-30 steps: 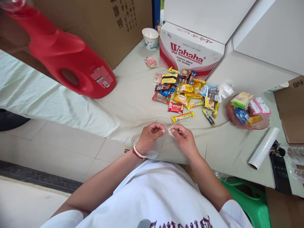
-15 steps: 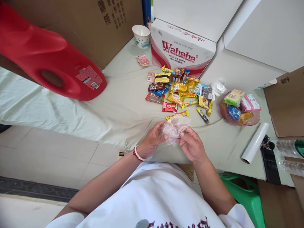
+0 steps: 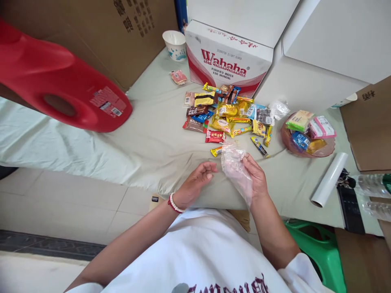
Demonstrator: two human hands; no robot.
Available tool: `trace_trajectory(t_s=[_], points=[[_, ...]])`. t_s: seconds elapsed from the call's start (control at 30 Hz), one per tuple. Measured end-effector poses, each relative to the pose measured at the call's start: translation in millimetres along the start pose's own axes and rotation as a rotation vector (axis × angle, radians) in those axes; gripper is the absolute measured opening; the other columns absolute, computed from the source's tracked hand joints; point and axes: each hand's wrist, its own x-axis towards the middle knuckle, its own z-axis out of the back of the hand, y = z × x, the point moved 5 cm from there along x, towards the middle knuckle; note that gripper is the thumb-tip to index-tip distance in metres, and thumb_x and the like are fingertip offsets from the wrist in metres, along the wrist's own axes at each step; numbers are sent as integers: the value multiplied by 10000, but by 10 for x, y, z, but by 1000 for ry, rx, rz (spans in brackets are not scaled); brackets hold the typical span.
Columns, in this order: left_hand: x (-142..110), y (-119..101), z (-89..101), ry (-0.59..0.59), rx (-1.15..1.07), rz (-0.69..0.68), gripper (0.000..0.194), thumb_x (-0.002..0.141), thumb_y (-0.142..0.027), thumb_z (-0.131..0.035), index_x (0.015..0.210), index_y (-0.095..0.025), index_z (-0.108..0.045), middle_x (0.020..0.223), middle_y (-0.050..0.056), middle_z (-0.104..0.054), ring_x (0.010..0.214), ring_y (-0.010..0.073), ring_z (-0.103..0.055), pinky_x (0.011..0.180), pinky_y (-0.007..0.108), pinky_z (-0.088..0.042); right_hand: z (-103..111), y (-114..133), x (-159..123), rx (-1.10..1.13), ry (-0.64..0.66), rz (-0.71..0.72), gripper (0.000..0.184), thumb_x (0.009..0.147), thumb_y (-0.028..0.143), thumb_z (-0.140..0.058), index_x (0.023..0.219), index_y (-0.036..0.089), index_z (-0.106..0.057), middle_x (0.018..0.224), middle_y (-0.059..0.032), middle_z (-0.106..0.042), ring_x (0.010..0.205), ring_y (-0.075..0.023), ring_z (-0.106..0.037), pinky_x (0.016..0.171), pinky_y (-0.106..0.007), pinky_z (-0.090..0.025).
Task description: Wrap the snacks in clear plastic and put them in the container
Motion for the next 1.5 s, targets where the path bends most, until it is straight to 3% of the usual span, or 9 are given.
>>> trace_trajectory(t_s=[0.13,0.37,0.57,0.73,0.9,1.0,1.17,1.3,1.5], points=[[129,54,-251,169,-111,-40,651,751,-598,-817,1282,-253,-664,1343,121,-654,1320,291,-551,1115,436,-407,-20,-51,-7,-11,39,-14,300,816,448,-733,1053,266,-726,1129,-54,-759,973,-268,-742,804,-392,-625],[-28,273,-429,369,195,123,415,730,-567,-820,783,-168,-719,781,27,-649,793,179,-578,837,341,-467,111,-148,168,85,33,0,250,799,439,-746,973,267,-699,1027,-25,-753,908,-237,-733,794,-380,-618],[-203,234,-132,72,160,229,432,732,-570,-786,745,-196,-572,684,-26,-551,618,124,-516,561,257,-416,210,-228,476,46,42,111,262,764,422,-779,816,255,-584,866,-15,-685,888,-229,-700,880,-437,-596],[-205,289,36,-183,293,294,375,729,-509,-753,724,-224,-508,617,-82,-471,432,85,-428,405,245,-388,397,-199,430,-408,-104,123,382,782,518,-745,1003,240,-605,1006,-43,-660,853,-201,-678,776,-389,-589],[-174,293,-6,-211,451,312,257,783,-405,-658,704,-225,-493,589,-89,-464,396,87,-463,388,236,-393,429,115,154,-890,-306,369,336,900,522,-587,1026,212,-625,974,-65,-682,771,-190,-623,662,-316,-502],[-172,284,-48,-204,515,319,228,803,-378,-615,702,-226,-479,587,-86,-478,402,92,-488,399,232,-383,257,107,132,-958,-187,272,412,944,611,-506,824,226,-589,656,14,-597,586,-156,-529,599,-286,-420],[-168,273,-76,-206,593,250,243,789,-379,-636,708,-227,-465,590,-84,-469,457,88,-462,459,225,-390,-57,-72,162,-1133,34,129,467,898,649,-554,682,237,-514,592,3,-590,574,-167,-522,572,-287,-336],[-158,271,-78,-196,571,178,411,750,-543,-722,746,-233,-451,583,-100,-410,469,86,-417,469,228,-370,-55,-238,149,-1084,123,53,292,892,457,-564,704,236,-526,606,6,-609,568,-160,-518,573,-278,-339],[-139,310,-92,-193,461,196,344,949,-490,-406,720,-239,-460,543,-77,-410,417,118,-483,467,262,-389,39,-317,81,-870,151,-48,425,940,572,-516,682,234,-519,522,29,-568,484,-140,-503,549,-277,-389]])
